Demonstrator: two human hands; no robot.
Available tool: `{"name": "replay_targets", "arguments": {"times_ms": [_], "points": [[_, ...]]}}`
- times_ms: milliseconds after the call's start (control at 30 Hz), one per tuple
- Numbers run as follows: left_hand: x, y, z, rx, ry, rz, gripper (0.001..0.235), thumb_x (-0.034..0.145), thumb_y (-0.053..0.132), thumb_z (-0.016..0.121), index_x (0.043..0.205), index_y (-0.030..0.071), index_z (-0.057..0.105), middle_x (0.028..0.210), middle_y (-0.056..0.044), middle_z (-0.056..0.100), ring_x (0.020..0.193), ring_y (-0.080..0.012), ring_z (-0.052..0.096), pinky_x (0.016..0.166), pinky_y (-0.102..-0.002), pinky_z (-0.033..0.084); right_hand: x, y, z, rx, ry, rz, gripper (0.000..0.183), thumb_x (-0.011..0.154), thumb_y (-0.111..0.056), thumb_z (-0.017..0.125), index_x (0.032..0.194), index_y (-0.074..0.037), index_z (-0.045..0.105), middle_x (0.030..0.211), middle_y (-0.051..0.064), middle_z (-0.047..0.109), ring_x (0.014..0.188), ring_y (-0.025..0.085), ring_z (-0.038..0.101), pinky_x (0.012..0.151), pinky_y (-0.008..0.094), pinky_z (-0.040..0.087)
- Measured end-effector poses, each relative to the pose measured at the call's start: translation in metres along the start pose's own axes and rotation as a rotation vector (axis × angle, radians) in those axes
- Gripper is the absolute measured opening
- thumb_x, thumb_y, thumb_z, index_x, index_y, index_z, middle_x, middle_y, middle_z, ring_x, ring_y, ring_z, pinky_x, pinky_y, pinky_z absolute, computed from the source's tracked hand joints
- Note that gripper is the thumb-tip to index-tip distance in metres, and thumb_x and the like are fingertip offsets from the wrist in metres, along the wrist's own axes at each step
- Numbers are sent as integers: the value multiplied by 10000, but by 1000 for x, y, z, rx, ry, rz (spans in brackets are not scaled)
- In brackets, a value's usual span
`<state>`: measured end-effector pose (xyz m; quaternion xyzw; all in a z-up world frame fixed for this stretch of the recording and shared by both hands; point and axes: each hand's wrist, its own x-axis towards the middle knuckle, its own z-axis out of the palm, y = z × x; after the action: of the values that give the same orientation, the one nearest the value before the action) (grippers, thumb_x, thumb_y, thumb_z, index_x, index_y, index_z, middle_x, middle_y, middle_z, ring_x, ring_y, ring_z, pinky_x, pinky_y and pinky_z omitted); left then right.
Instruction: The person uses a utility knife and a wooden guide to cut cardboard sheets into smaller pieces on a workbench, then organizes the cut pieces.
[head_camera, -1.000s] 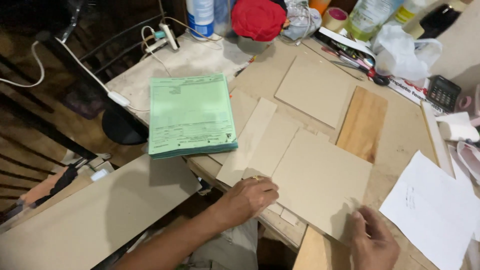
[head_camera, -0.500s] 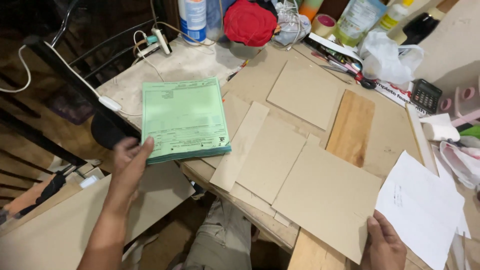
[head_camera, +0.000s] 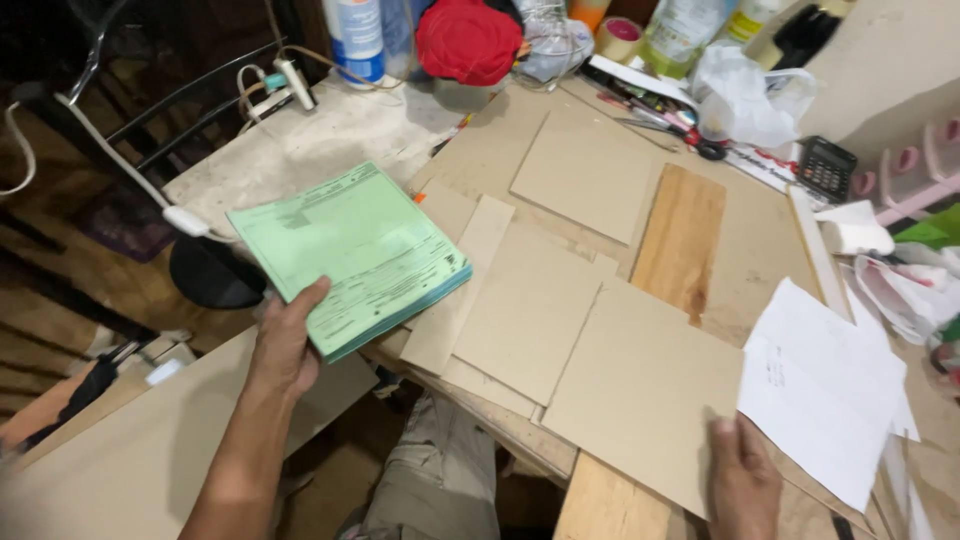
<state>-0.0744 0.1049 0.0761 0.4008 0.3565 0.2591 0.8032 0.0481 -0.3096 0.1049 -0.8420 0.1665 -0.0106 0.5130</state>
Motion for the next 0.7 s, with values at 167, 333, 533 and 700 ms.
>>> {"name": "replay_targets", "arguments": {"times_ms": [167,333,533,700], "points": [[21,-29,-1,-86,-39,163,527,888,83,668,1398,97,533,1326,-117,677,1129,-239,680,937,-392,601,17,21,2,45,-33,-26,345,994,-202,584,1268,-44,720,1208,61,732,1110,139,618,992,304,467],[-20,-9,12,-36,-159,200,588,919,43,551,1499,106,475,1429,-87,611,1280,-235,623,1091,-384,539,18,19,-5,180,20,119,571,920,-253,630,1452,-55,576,1405,126,652,1310,214,603,1146,339,448],[-53,-16,26,68,-232,-63,720,921,164,253,1641,190,244,1656,-31,351,1499,-264,377,1193,-478,330,30,36,-21,332,-14,96,657,892,-340,602,1470,-31,554,1413,142,651,1290,256,624,1079,378,505],[-50,-47,36,196,-147,-364,516,914,24,521,1430,40,535,1288,-177,639,1087,-356,605,925,-520,496,125,162,-96,-78,273,-71,450,1046,-366,524,1403,-109,619,1399,104,635,1300,243,576,1122,399,421]]}}
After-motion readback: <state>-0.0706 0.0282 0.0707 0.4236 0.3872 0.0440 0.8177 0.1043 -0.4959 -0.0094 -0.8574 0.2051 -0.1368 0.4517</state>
